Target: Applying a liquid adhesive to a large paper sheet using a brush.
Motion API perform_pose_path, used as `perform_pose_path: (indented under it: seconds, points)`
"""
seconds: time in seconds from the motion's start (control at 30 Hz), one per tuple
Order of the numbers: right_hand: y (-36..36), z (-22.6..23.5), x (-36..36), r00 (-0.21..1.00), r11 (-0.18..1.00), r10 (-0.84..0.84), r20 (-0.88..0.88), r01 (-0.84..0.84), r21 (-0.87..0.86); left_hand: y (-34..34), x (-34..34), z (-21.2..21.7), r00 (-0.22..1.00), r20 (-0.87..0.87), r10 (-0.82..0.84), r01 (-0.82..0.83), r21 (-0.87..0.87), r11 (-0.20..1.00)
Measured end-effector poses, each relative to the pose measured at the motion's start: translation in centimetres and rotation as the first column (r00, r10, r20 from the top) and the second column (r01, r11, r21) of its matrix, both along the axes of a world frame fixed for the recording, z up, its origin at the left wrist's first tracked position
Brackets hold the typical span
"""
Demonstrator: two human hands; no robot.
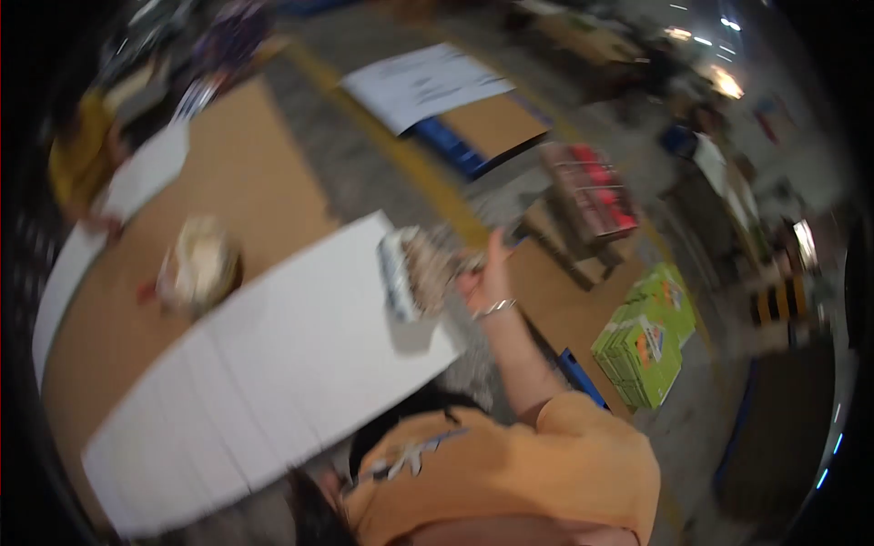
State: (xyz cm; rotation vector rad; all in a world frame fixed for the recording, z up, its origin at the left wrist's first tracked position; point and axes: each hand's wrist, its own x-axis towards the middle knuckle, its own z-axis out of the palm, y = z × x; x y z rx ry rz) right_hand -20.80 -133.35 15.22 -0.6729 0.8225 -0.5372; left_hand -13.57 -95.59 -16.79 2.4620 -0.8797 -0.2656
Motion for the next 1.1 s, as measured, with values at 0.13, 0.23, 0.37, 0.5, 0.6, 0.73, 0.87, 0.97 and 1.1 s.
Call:
perform_pose_path:
  seconds: [0.13, 0.23, 0.37, 0.5, 0.6, 0.73, 0.87, 0.97, 1.1]
  points:
    - [1.6, -0.1, -1.8, 0.998, 0.998, -0.066, 0.007, 0.066, -0.002, -13.4, 11.6, 5.6, 0.969, 0.124, -0.214, 0.228, -0.115, 0.967]
    - [1.9, 0.2, -3.3, 0.985, 0.984, -0.173, 0.004, 0.173, -0.035, -18.3, 14.1, 8.7, 0.925, 0.166, -0.342, 0.363, -0.120, 0.924]
    - [4.1, 1.2, -2.0, 0.966, 0.966, -0.257, 0.018, 0.258, -0.022, -21.8, 16.4, 11.7, 0.832, 0.186, -0.523, 0.540, -0.053, 0.840]
    - [5.7, 1.8, -2.9, 0.963, 0.962, -0.268, 0.030, 0.269, -0.044, -24.2, 14.4, 11.6, 0.748, 0.149, -0.647, 0.654, 0.001, 0.756]
    - [6.2, 1.9, -4.0, 0.954, 0.954, -0.294, 0.057, 0.296, -0.040, -25.3, 13.7, 11.4, 0.698, 0.123, -0.705, 0.707, 0.040, 0.706]
    - [6.8, 1.4, -6.0, 0.932, 0.930, -0.362, 0.012, 0.362, -0.067, -26.0, 12.3, 10.9, 0.652, 0.075, -0.754, 0.748, 0.093, 0.657]
    - [6.4, 1.9, -8.1, 0.909, 0.904, -0.416, 0.032, 0.417, -0.088, -27.5, 10.6, 11.2, 0.629, 0.029, -0.777, 0.767, 0.142, 0.626]
    - [5.5, 1.9, -10.1, 0.891, 0.889, -0.454, 0.020, 0.454, -0.056, -29.1, 9.1, 11.5, 0.623, -0.009, -0.783, 0.770, 0.184, 0.611]
    - [3.2, 1.2, -12.6, 0.884, 0.883, -0.467, 0.012, 0.467, -0.044, -31.7, 6.1, 11.0, 0.617, -0.076, -0.783, 0.772, 0.251, 0.584]
